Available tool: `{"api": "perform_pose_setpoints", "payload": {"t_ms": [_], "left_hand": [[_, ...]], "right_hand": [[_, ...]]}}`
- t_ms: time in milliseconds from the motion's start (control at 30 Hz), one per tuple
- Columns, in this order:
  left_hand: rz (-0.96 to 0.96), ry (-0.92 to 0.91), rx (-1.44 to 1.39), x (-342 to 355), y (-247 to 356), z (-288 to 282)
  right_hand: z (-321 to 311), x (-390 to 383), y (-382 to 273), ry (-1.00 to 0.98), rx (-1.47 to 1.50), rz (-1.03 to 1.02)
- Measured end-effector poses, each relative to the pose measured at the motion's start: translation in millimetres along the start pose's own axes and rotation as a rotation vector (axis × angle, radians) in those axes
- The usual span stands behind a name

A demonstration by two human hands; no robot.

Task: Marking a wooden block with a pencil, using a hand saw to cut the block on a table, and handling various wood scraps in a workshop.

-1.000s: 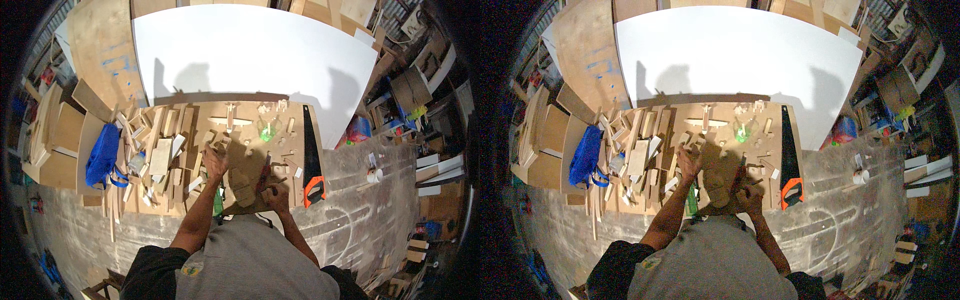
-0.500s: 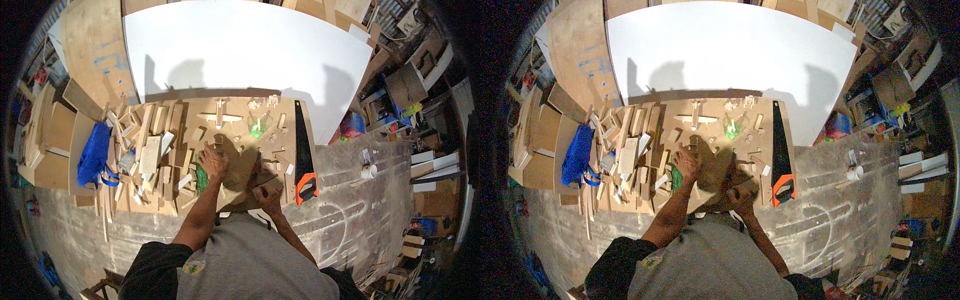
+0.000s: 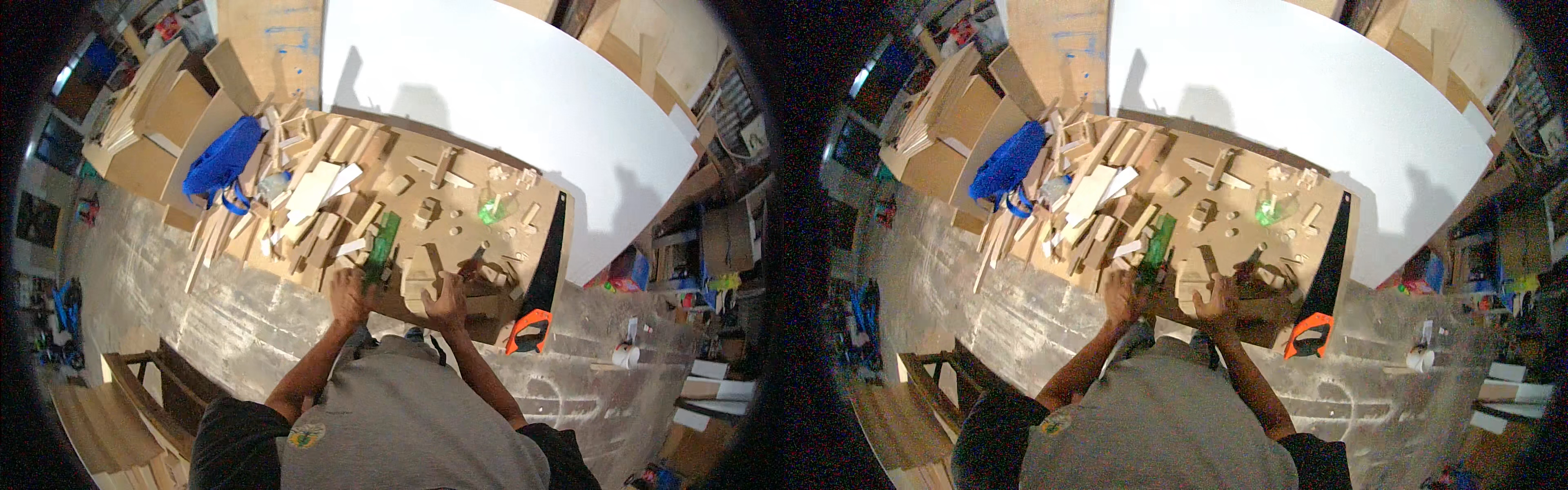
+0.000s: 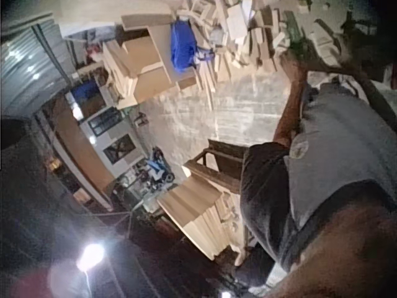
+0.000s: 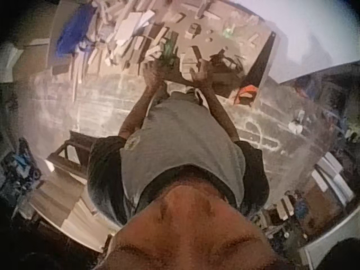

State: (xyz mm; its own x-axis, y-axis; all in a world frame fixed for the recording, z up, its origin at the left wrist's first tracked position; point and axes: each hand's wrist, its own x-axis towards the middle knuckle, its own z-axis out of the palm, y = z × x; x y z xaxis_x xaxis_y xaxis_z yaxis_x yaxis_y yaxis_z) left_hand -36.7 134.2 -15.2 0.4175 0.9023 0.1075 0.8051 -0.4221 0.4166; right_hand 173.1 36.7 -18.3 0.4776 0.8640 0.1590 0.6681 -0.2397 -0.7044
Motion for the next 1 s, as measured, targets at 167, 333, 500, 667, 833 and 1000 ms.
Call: {"api": "perform_pose_setpoints", "payload": {"t_ms": [167, 333, 500, 667, 833, 1000], "left_hand": [[0.086, -0.033, -0.037, -1.0, -11.0, 4.7], [0.176, 0.074, -0.088, 45.5, -62.5, 15.4], [0.203, -0.021, -0.093, 93.2, -72.8, 20.7], [0.157, -0.162, -0.140, 114.5, -65.1, 23.3], [0.175, -0.025, -0.114, 116.7, -69.1, 27.5], [0.098, -0.083, -0.412, 99.2, -74.9, -0.6]], "right_hand": [[15.6, 7.2, -41.2, -0.187, -0.118, 0.115], [41.3, -12.4, -47.5, 0.022, -0.430, 0.201], [62.8, -27.8, -15.5, 0.151, -0.311, 0.058], [74.7, -30.5, -20.0, 0.106, -0.367, 0.293], [71.9, -31.4, -33.8, 0.100, -0.279, 0.373], [73.7, -40.8, -14.3, 0.178, -0.254, 0.188]]}}
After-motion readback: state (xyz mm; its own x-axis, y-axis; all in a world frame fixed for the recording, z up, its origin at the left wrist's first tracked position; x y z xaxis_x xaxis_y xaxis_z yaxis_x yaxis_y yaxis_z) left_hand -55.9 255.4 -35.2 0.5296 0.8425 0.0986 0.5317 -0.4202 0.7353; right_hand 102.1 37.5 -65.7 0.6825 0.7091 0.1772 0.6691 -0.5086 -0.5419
